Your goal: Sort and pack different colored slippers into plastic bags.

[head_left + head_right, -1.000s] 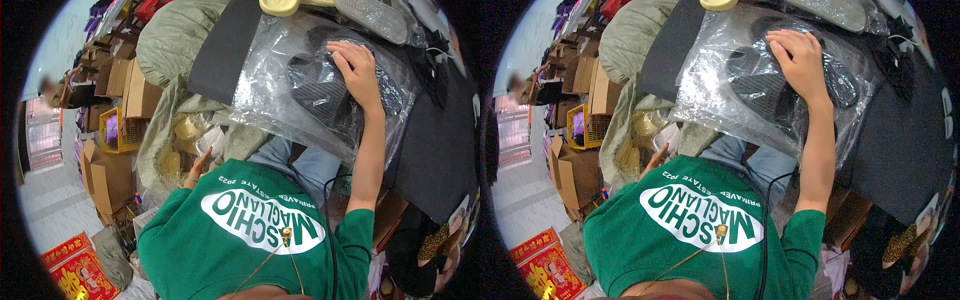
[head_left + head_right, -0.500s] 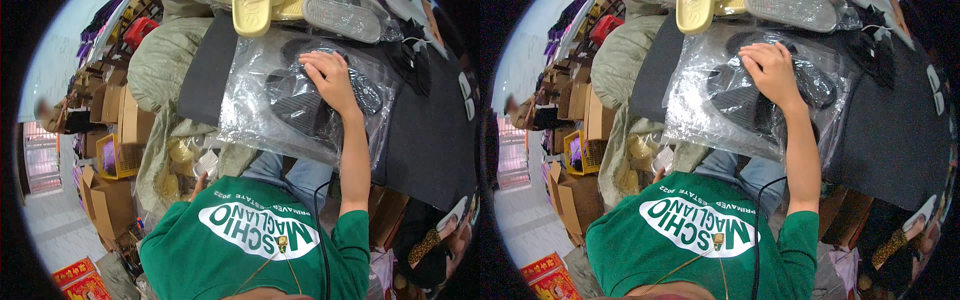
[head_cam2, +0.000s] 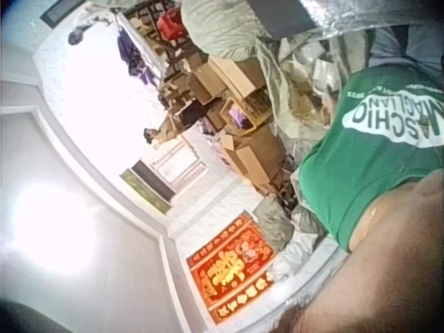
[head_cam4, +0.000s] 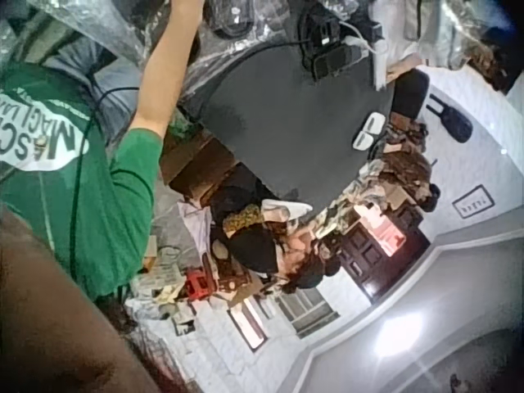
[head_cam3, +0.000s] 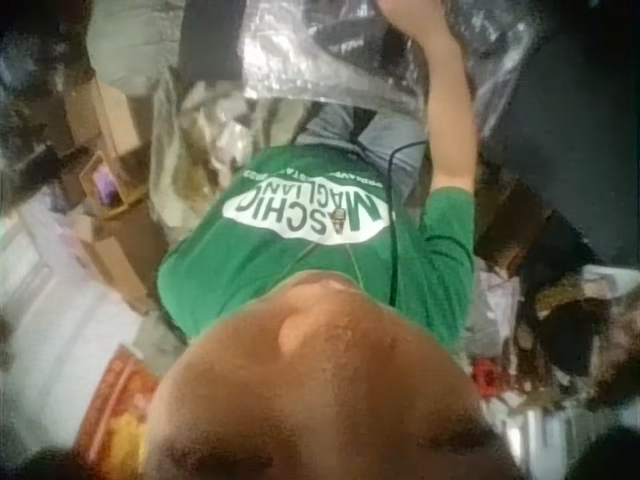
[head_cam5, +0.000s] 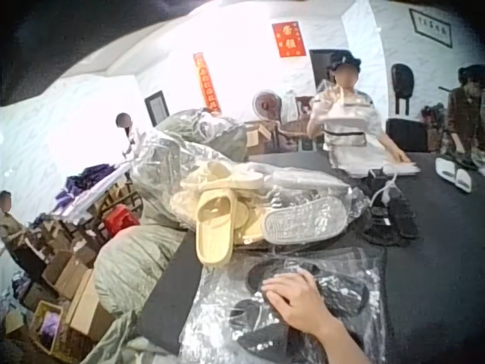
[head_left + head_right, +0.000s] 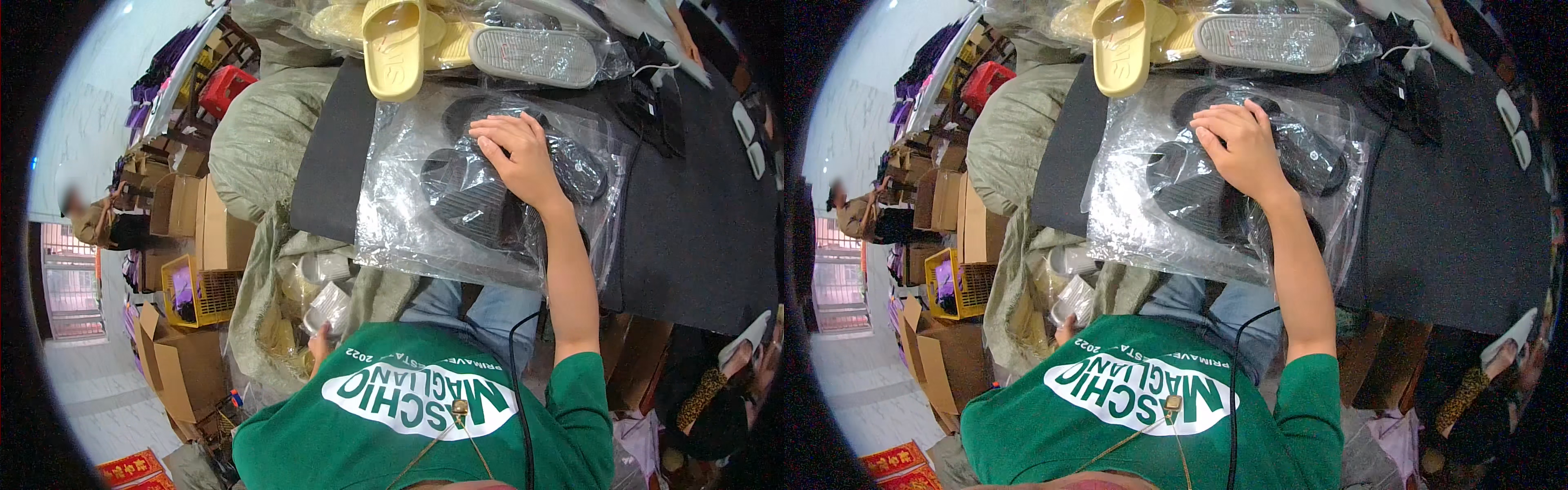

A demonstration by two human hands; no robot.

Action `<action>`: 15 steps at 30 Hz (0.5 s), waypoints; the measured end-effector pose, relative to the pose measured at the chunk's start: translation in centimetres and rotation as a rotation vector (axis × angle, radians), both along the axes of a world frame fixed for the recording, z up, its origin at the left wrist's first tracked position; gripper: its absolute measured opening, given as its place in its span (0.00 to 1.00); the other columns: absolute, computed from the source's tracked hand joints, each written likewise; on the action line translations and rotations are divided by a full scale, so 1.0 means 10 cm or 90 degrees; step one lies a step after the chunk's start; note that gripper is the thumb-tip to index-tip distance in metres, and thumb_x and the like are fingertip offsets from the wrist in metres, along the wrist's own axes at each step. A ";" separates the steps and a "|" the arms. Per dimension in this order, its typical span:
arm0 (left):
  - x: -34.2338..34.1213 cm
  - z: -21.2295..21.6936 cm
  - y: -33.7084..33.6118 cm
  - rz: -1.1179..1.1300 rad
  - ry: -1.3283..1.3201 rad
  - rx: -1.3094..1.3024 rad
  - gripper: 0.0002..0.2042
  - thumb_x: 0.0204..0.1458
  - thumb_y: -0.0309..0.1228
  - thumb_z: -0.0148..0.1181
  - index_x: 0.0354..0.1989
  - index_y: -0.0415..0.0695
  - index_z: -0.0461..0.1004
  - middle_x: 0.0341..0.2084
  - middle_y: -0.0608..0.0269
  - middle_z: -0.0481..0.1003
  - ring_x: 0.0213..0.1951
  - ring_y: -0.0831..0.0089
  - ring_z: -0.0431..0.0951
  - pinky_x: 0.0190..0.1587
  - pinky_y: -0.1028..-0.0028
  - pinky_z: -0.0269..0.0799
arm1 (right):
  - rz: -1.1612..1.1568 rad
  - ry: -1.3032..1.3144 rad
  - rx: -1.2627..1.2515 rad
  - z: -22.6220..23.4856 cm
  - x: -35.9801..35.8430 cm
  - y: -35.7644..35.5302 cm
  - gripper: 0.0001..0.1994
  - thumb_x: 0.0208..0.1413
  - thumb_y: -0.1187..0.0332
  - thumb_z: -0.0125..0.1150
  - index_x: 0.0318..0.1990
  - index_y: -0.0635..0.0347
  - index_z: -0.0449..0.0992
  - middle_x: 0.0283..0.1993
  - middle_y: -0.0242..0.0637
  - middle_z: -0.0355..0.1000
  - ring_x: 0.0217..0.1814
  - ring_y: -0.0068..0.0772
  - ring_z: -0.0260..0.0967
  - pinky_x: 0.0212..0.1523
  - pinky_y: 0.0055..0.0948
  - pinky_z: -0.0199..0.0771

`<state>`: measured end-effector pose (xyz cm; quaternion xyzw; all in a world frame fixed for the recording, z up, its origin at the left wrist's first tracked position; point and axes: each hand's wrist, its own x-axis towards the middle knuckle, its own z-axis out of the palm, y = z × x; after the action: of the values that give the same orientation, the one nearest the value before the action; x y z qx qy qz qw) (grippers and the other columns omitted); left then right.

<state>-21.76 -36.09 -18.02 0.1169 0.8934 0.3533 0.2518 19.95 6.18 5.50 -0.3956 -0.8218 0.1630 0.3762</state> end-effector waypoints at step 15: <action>-0.58 2.71 0.45 0.174 0.042 0.410 0.11 0.49 0.31 0.57 0.36 0.36 0.75 0.33 0.60 0.74 0.34 0.68 0.75 0.39 0.70 0.70 | 0.003 -0.003 0.007 0.03 -0.01 0.01 0.10 0.57 0.63 0.50 0.38 0.53 0.78 0.47 0.28 0.74 0.56 0.30 0.64 0.65 0.41 0.44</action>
<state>-27.58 -31.60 9.12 0.0811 0.7509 0.6437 0.1234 19.82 6.26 5.85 -0.3923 -0.8245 0.1583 0.3759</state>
